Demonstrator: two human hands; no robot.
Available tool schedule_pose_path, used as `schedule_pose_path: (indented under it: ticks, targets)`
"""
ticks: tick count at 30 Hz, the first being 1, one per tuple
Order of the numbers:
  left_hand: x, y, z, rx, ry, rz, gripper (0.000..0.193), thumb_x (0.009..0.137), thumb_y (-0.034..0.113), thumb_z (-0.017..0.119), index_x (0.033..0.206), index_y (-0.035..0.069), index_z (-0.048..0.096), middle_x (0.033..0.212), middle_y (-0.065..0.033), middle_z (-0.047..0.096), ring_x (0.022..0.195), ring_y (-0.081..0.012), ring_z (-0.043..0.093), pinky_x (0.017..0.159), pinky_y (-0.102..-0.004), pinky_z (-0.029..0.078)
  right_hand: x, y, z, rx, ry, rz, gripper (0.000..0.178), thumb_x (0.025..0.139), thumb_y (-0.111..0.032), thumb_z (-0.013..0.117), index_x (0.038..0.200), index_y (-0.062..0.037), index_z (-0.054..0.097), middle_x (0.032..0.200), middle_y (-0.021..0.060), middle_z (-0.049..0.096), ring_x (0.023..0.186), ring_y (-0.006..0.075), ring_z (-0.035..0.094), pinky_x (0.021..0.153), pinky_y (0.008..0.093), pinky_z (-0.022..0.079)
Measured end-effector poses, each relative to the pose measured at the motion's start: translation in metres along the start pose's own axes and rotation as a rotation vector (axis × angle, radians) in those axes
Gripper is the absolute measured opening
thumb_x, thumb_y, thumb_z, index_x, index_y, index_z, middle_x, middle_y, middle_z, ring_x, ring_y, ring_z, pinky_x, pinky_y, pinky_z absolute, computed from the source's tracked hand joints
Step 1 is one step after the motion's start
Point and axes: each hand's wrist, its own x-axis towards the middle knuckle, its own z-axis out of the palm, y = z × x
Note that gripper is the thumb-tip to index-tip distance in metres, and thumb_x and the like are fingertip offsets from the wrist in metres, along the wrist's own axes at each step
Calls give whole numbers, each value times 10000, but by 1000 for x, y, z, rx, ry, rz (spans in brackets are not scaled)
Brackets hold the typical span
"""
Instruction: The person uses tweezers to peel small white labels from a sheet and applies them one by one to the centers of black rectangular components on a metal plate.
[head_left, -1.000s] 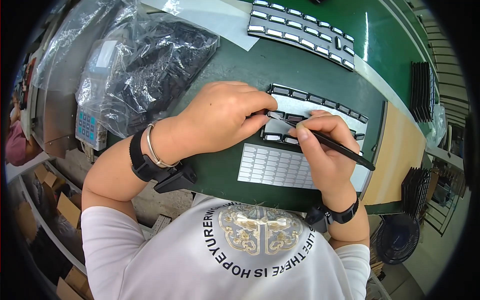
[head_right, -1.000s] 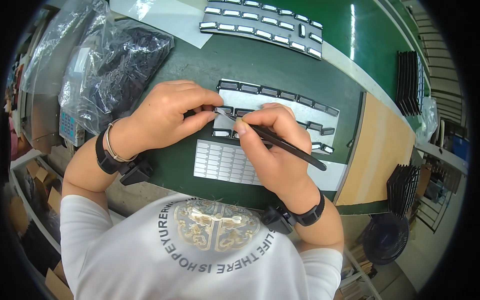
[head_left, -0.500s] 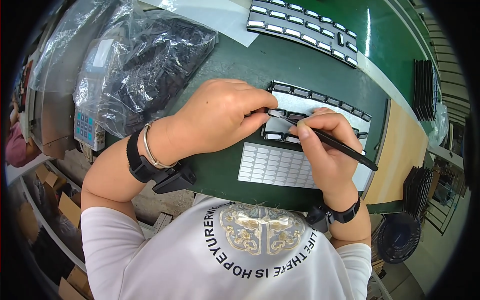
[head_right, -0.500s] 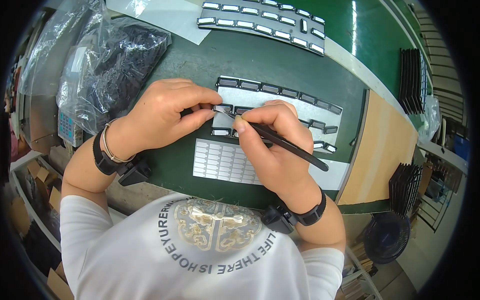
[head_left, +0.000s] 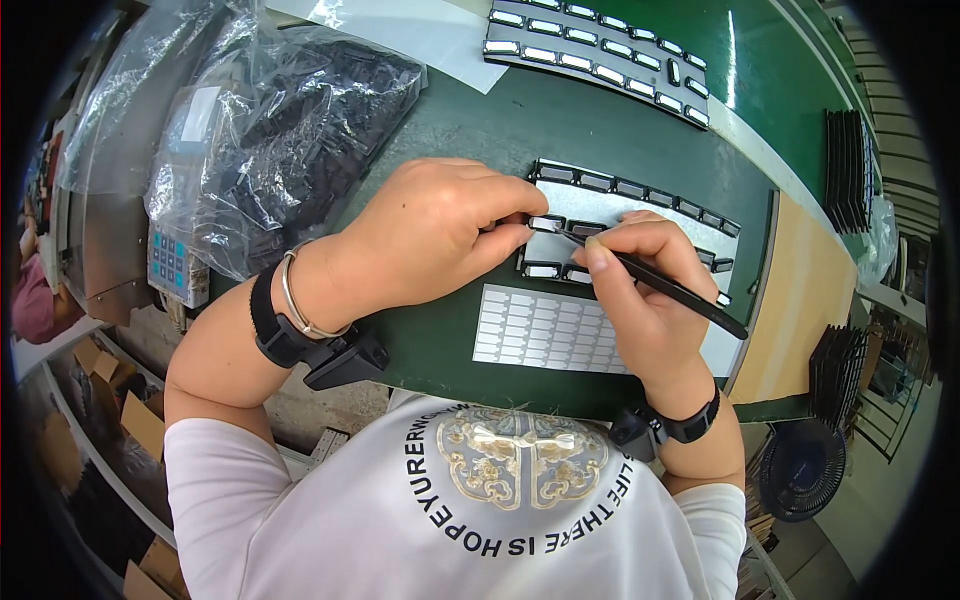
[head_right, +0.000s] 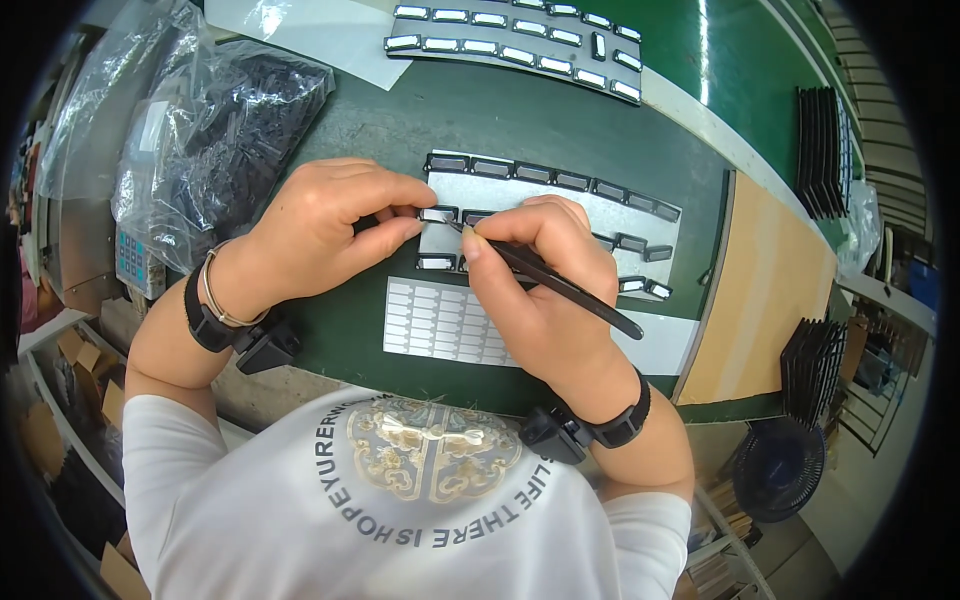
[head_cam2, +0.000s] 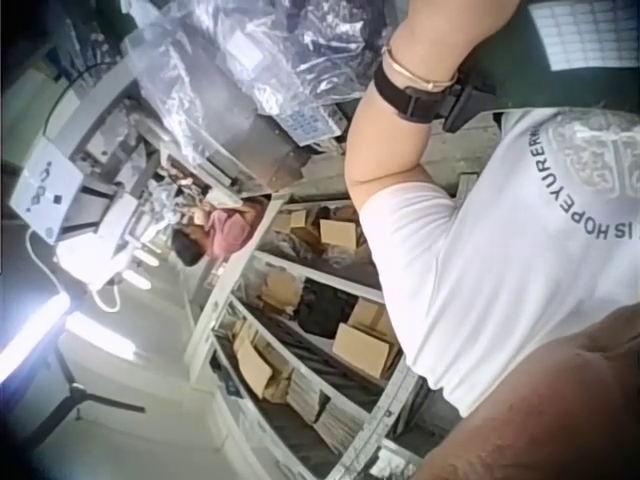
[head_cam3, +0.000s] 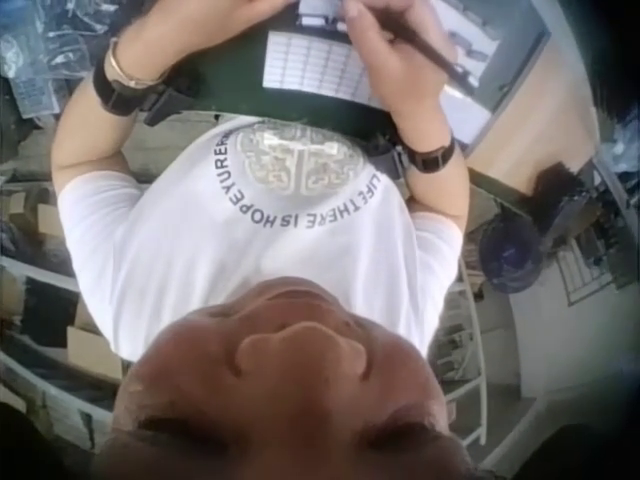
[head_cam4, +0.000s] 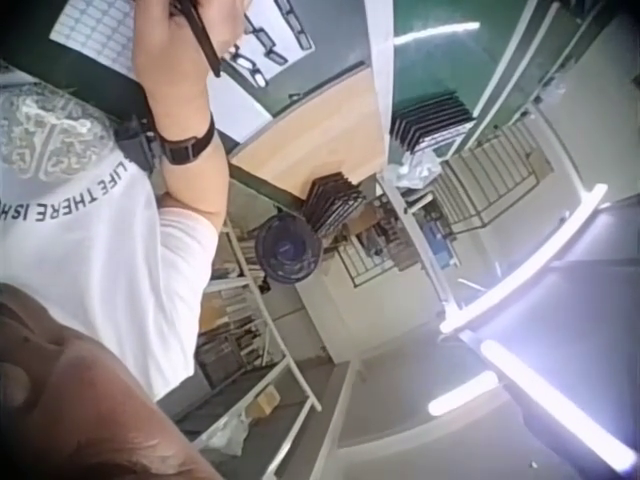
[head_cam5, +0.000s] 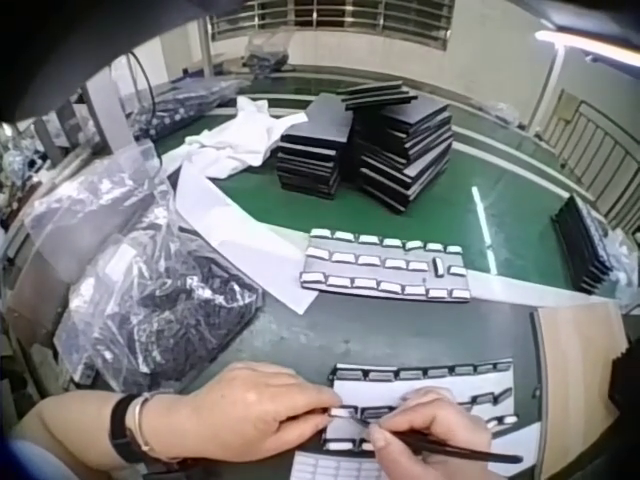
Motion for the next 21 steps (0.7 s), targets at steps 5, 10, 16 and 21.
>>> schedule_pose_path:
  ticks: [5, 10, 16, 21]
  targets:
    - [0, -1, 0, -2, 2, 0, 193, 778, 31, 739, 965, 42, 691, 744, -79, 668, 687, -244, 655, 613, -340, 504, 1, 1, 0, -31, -3, -31, 61, 872, 4, 671, 903, 9, 619, 829, 64, 691, 789, 136, 527, 783, 292, 449]
    - [1, 0, -1, 2, -12, -3, 190, 780, 28, 737, 964, 36, 692, 755, -83, 674, 693, -241, 658, 621, -334, 508, 1, 3, 0, -56, -16, -13, 70, 865, 20, 668, 905, 18, 612, 841, 68, 677, 775, 125, 539, 732, 270, 457]
    - [0, 1, 1, -12, -16, -16, 180, 789, 50, 727, 964, 43, 687, 758, -86, 676, 703, -250, 660, 627, -347, 512, -3, -2, 2, 44, 34, 81, 99, 838, 12, 695, 897, 7, 616, 816, 66, 659, 762, 127, 565, 743, 276, 472]
    - [0, 2, 3, -63, -8, -60, 145, 807, 100, 711, 942, 66, 671, 763, -77, 670, 706, -278, 652, 622, -376, 514, -2, -6, -8, 84, 96, 29, 127, 802, -11, 740, 874, -11, 635, 798, 60, 639, 765, 140, 597, 770, 311, 506]
